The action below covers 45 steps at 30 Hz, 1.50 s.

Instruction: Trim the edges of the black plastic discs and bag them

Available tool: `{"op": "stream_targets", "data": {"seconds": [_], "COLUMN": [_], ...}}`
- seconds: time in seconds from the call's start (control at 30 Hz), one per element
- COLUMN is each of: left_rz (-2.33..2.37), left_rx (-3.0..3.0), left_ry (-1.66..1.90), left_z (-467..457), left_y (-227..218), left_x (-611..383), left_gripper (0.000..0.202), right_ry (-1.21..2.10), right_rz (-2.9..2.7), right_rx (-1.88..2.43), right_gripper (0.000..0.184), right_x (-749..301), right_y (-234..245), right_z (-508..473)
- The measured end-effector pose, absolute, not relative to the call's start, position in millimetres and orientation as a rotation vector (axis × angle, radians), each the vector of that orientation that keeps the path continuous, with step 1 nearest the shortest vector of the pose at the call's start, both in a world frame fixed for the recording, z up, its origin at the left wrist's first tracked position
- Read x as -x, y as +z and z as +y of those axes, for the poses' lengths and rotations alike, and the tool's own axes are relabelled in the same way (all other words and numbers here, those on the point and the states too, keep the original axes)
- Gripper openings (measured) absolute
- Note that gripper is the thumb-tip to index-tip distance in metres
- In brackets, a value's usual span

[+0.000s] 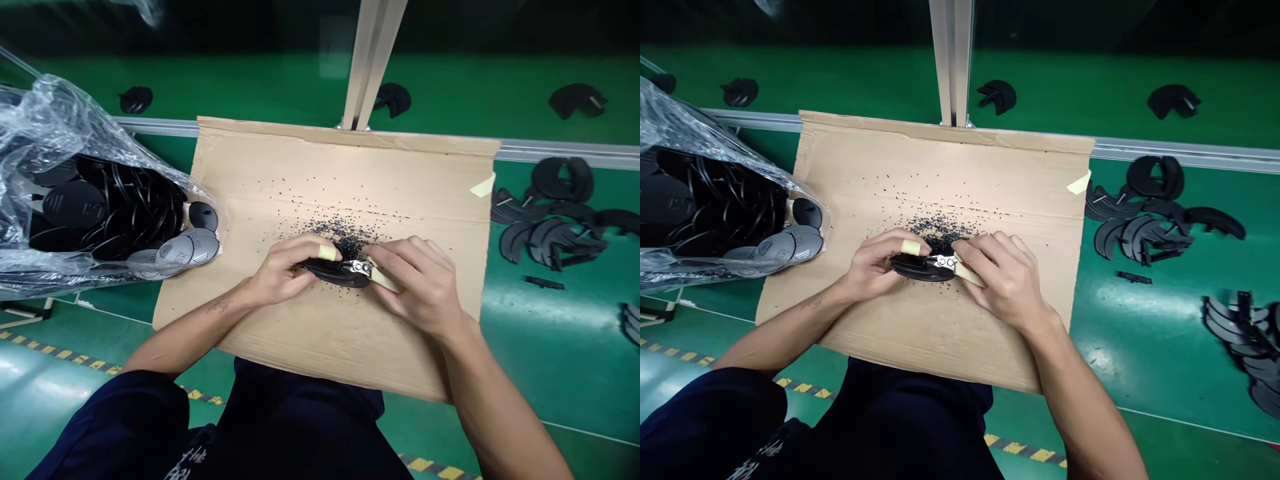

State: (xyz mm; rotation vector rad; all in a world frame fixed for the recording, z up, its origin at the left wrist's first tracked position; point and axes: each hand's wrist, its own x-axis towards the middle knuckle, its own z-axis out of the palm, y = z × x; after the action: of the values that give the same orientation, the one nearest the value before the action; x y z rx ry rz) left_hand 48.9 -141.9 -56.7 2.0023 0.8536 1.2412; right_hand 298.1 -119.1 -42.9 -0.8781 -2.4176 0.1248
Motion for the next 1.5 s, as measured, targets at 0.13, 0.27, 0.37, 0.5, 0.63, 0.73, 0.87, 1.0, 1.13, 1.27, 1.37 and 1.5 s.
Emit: {"op": "stream_targets", "data": {"seconds": [0.13,0.27,0.37,0.5,0.63,0.73,0.87,1.0,1.13,1.27,1.37,1.5], "left_rz": [0.841,0.846,0.847,0.822,0.803,0.781,0.784,0.760,0.847,1.045,1.159,1.387], "left_rx": [-2.008,-2.015,-2.004,-2.002,-2.007,-2.009,-2.017,-2.040,-1.983,-1.711,-1.562,-1.677], "left_ry": [1.235,1.243,1.271,1.302,1.310,1.327,1.307,1.246,1.217,1.202,1.226,1.255], "left_z": [-142.3,-142.6,-142.9,-143.8,-144.7,-145.1,-144.7,-142.6,-144.9,-145.5,-119.9,-35.0], "left_y": [-56.1,-58.0,-59.7,-59.9,-58.9,-59.4,-61.0,-62.6,-62.4,-59.7,-53.6,-33.1], "left_x": [-48.8,-48.4,-48.8,-49.9,-50.3,-50.0,-49.3,-49.1,-50.8,-49.7,-36.7,-6.2], "left_gripper": [0.024,0.022,0.022,0.024,0.026,0.023,0.022,0.021,0.018,0.027,0.036,0.040], "right_ry": [0.128,0.117,0.088,0.013,-0.091,-0.123,-0.010,0.410,0.536,0.116,-0.035,-0.045], "right_rz": [-2.436,-2.417,-2.437,-2.448,-2.447,-2.434,-2.400,-2.288,-2.149,-2.184,-2.283,-2.330], "right_rx": [0.881,0.879,0.900,0.901,0.878,0.875,0.900,0.882,0.978,1.126,1.091,1.056], "right_gripper": [0.023,0.019,0.021,0.024,0.022,0.021,0.021,0.013,0.013,0.015,0.017,0.018], "right_x": [-296.8,-296.8,-297.3,-296.8,-294.9,-294.0,-292.1,-288.3,-289.6,-295.5,-297.1,-297.2], "right_y": [-43.0,-42.5,-40.1,-35.2,-32.2,-32.7,-36.7,-39.6,-41.6,-45.9,-47.9,-46.8], "right_z": [-122.2,-124.2,-126.3,-128.7,-129.7,-130.9,-134.1,-133.7,-125.4,-116.6,-114.4,-117.1]}}
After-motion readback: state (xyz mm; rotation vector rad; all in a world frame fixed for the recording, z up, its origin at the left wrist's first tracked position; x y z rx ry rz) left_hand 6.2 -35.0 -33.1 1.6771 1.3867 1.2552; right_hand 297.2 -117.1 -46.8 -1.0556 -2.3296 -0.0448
